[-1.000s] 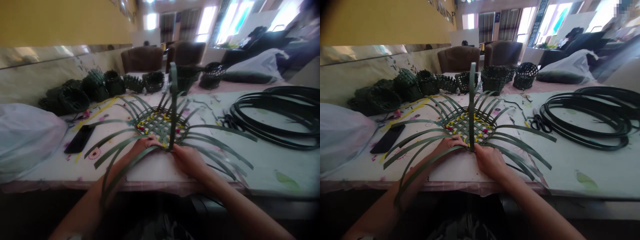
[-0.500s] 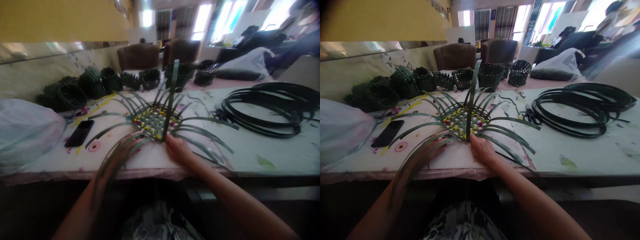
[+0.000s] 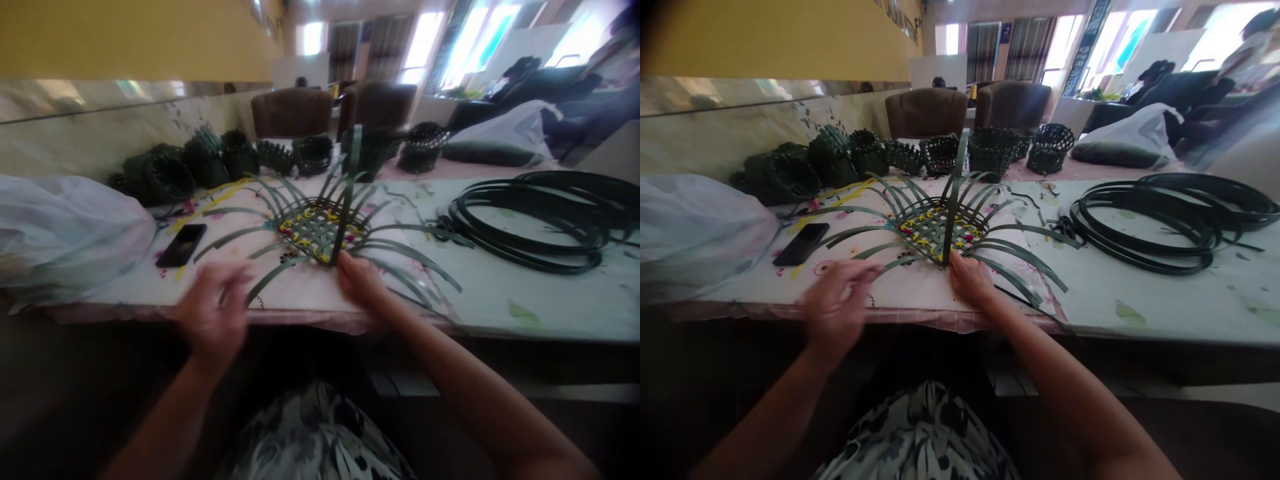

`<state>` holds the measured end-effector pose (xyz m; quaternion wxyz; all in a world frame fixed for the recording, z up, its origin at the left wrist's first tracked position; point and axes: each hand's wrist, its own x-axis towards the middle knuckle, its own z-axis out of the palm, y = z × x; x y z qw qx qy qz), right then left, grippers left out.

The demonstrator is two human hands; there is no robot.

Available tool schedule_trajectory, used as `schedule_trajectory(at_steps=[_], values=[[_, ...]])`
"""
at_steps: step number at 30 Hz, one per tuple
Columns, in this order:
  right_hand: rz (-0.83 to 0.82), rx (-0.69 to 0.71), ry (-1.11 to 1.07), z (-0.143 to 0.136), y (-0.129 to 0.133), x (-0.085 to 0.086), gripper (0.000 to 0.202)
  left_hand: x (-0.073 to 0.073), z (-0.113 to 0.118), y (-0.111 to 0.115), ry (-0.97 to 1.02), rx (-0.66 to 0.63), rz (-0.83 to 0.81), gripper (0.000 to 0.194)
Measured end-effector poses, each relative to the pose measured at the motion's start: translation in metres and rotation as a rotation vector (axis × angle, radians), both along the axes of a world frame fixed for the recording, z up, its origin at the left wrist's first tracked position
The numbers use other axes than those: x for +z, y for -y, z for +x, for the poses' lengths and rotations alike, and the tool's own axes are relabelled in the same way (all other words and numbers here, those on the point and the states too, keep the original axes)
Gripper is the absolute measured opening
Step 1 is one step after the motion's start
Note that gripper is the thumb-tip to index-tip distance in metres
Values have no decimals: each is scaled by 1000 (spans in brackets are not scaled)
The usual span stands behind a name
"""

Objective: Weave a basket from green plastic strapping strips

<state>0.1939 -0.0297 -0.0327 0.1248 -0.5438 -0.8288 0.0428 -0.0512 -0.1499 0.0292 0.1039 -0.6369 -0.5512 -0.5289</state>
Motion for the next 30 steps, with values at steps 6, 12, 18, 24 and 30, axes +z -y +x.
schedule_trajectory(at_steps=[6,12,18,24,30], values=[[41,7,-17,1,1,-1,35,-48,99,-80,-244,-288,-291,37],[58,59,-45,4,-5,-10,27,-72,85,-117,-443,-259,-425,20],[85,77,-110,6,-10,-16,25,-73,75,-120,-429,-355,-354,10],[114,108,-155,7,-14,-21,25,-76,81,-124,-376,-348,-371,6],[111,-1,-84,9,-5,-16,34,-79,80,-131,-387,-366,-375,12]])
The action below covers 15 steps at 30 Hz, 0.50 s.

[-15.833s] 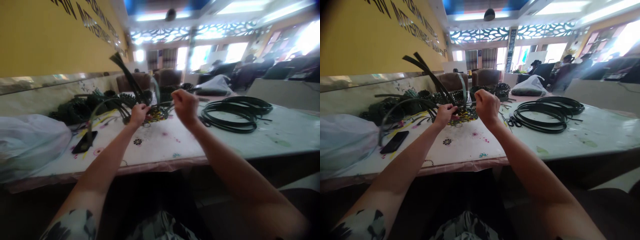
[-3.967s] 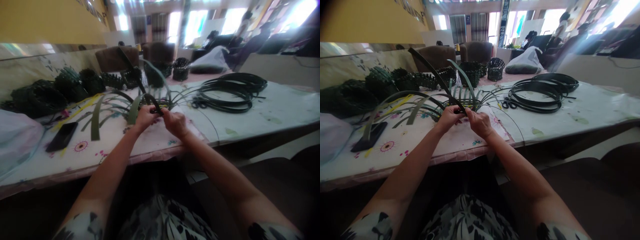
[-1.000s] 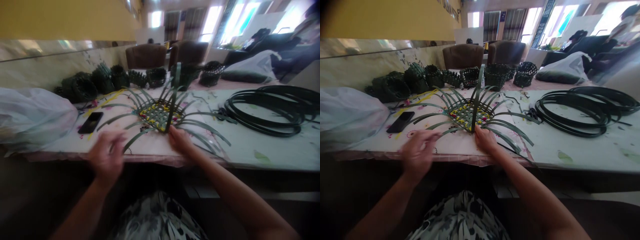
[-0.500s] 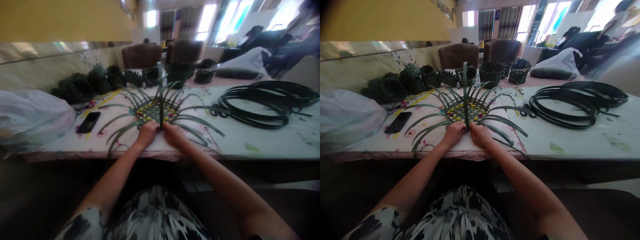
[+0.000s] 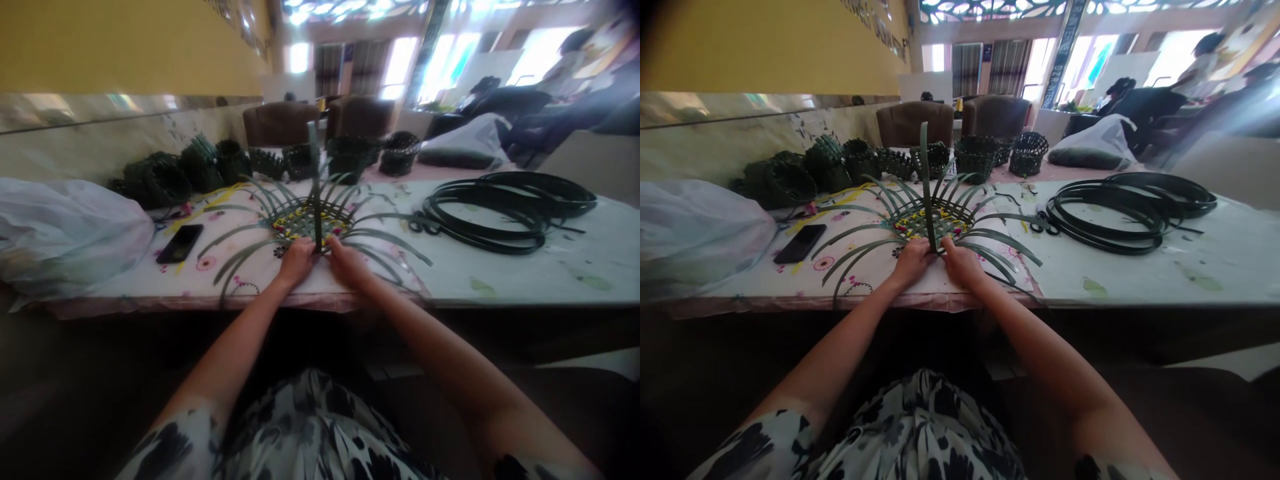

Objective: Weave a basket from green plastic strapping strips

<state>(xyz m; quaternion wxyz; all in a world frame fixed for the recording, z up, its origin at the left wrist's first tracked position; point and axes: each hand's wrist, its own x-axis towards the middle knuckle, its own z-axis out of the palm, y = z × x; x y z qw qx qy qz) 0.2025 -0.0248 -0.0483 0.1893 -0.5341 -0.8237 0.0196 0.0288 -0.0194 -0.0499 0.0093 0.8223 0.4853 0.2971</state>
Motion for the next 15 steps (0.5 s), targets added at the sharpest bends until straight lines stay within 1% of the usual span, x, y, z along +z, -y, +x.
schedule_trajectory(at_steps=[5,8,11,13,15], values=[[18,-32,66,-1,9,6,26,2,-2,1,-30,4,17,12],[7,-63,84,-4,10,9,26,4,-1,2,-9,-1,7,10],[-18,-93,71,-3,15,13,29,4,-1,1,33,30,-21,8],[-45,-122,65,-1,26,18,30,4,-2,0,64,45,-44,6],[-70,-141,87,4,43,25,29,3,-3,-1,95,44,-61,6]])
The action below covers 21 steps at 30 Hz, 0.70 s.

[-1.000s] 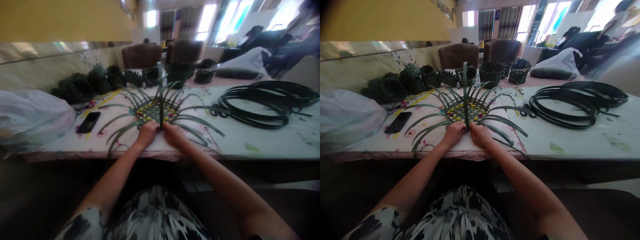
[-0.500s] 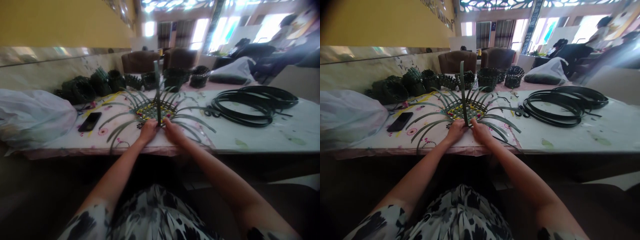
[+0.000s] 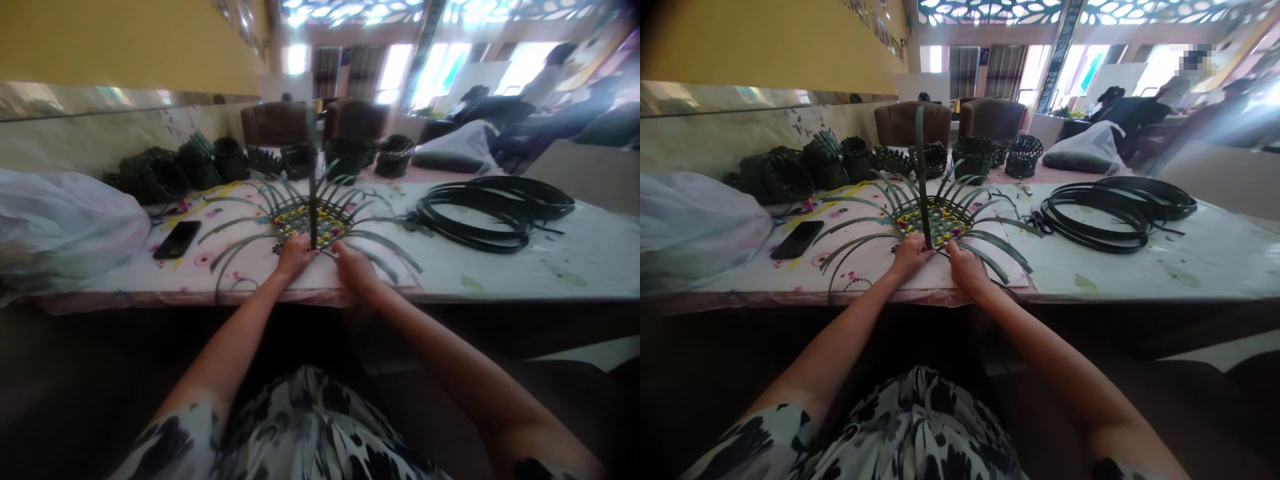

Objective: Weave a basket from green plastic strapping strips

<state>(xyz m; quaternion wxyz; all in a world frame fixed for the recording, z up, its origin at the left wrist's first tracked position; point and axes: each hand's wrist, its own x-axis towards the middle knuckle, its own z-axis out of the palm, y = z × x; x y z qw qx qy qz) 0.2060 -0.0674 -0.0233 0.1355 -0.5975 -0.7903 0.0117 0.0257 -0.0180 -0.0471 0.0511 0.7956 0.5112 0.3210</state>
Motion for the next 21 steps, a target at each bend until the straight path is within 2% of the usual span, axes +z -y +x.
schedule_trajectory(at_steps=[5,9,11,15,18,21], values=[[-50,-86,167,12,44,37,29,-3,-2,-3,23,-31,51,8],[-132,-108,333,24,53,79,29,-4,-3,-4,92,-51,13,10],[-104,-84,366,28,48,96,26,-4,-3,-3,140,-38,-62,17],[57,56,430,31,28,120,19,-4,-4,-3,173,-2,-149,16],[153,159,543,31,8,130,22,-5,-4,-4,195,8,-160,15],[275,284,565,35,-17,131,28,-7,-4,-5,200,20,-159,14]])
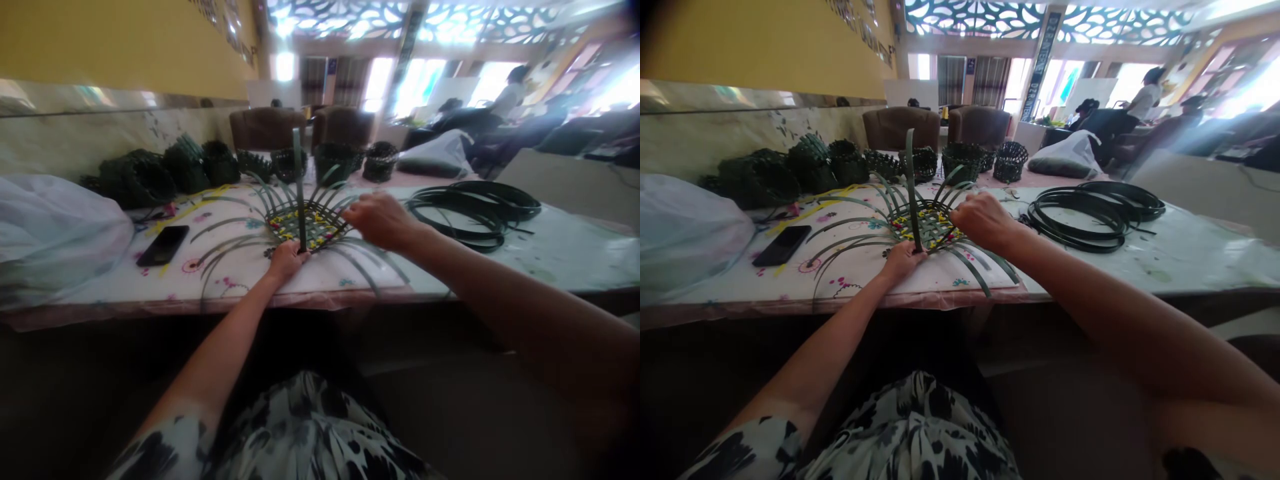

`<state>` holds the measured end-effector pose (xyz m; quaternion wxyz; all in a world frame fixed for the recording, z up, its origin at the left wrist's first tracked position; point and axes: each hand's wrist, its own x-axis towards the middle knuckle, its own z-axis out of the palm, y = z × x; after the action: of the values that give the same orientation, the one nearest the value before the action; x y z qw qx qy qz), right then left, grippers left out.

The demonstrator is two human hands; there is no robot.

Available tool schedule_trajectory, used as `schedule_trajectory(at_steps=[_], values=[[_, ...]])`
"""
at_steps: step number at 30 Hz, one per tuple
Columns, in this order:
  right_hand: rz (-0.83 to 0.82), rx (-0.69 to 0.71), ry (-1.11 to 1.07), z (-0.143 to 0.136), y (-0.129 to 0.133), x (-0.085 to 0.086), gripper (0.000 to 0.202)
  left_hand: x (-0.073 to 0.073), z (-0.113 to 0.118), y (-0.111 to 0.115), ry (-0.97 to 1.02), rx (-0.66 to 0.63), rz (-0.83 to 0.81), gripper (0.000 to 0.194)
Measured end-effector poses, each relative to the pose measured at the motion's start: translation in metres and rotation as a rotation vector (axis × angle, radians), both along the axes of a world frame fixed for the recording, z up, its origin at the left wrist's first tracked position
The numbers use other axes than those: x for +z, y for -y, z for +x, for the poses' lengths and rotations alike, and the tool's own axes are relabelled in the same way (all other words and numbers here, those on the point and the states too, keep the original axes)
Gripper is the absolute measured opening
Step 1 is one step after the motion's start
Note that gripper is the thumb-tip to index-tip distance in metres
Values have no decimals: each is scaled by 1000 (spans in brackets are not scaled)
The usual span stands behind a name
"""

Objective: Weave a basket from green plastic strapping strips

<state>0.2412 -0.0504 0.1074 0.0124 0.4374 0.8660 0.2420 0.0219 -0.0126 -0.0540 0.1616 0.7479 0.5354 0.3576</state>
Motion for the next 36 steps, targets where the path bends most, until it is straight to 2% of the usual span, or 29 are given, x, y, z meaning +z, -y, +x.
schedule_trajectory(at_steps=[3,6,8,10,13,18,22,26,30,34,36], values=[[70,45,-13,7,-26,-12,32,-1,0,-1,-20,13,8,14],[55,-38,3,14,-43,-28,33,0,0,0,-27,20,5,13],[26,-91,-4,20,-43,-35,33,1,1,1,-8,19,6,14],[7,-102,-6,26,-31,-38,31,3,1,2,20,10,4,23],[-33,-94,-4,33,0,-42,27,5,3,3,32,7,-13,34],[-182,-176,-29,24,50,-66,28,6,5,3,59,6,-49,23],[-281,-296,-84,5,64,-90,25,6,5,2,59,-6,-55,23],[-256,-330,-269,-9,60,-99,25,6,4,1,61,-13,-40,23],[-142,-236,-372,-18,45,-102,37,6,4,0,68,-26,-37,23],[-83,-203,-434,-27,25,-113,31,8,4,2,64,-38,-32,25],[-51,-199,-471,-31,16,-119,21,9,4,2,68,-43,-33,28]])
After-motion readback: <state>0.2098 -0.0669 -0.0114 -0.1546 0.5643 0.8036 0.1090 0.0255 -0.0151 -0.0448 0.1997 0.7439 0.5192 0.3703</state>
